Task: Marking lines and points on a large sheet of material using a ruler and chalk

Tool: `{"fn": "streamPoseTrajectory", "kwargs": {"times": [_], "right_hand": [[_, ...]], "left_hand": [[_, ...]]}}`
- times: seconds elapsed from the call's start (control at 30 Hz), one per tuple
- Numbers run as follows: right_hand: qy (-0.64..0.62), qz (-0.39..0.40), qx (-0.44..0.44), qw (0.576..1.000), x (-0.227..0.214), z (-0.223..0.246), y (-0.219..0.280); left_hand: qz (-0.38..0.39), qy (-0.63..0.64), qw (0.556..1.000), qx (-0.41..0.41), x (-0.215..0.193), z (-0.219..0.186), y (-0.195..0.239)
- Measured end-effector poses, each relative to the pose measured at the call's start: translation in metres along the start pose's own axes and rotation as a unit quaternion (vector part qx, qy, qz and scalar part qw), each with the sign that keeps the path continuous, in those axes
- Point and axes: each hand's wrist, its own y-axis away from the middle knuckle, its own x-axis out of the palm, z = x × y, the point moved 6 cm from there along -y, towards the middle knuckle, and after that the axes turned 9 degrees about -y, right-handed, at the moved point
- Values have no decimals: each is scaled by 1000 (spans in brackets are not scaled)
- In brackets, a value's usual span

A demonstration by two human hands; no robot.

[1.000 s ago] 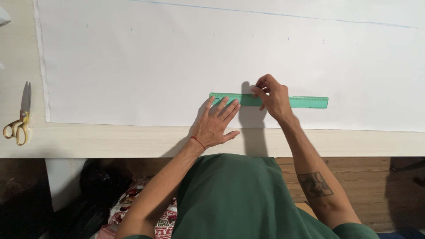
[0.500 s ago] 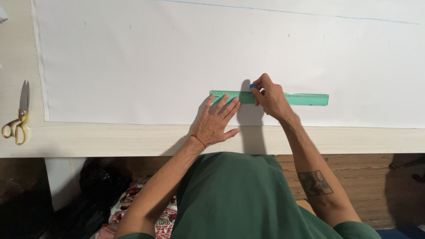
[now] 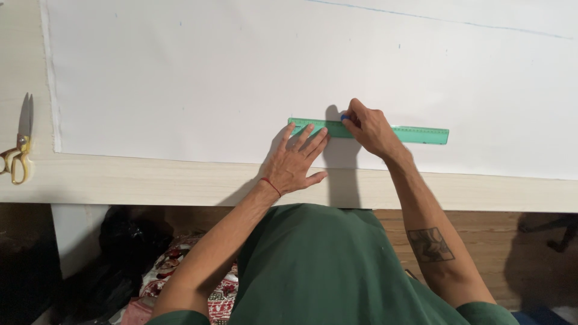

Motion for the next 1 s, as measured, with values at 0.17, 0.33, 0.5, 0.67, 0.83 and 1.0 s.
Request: {"fn": "streamPoseTrajectory", "kwargs": {"times": [0.17,0.33,0.5,0.67,0.83,1.0], "right_hand": [[33,15,1,999,0,1,-1],[45,15,5,999,-1,-1,-3],[57,4,16,998,-1,-6,-5],[68,15,6,998,-2,-14,-14],[49,39,0,998,-2,0,-21],[-113,-35,54,992,-27,4,-3]], "left_hand": [[0,18,1000,3,3,-1,1],[0,20,1000,1,5,-4,1],[14,19,1000,4,0,-5,2],[20,17,1000,4,-1,-1,-4],[20,27,999,4,2,1,0],[23,34,999,2,2,1,-2]]}}
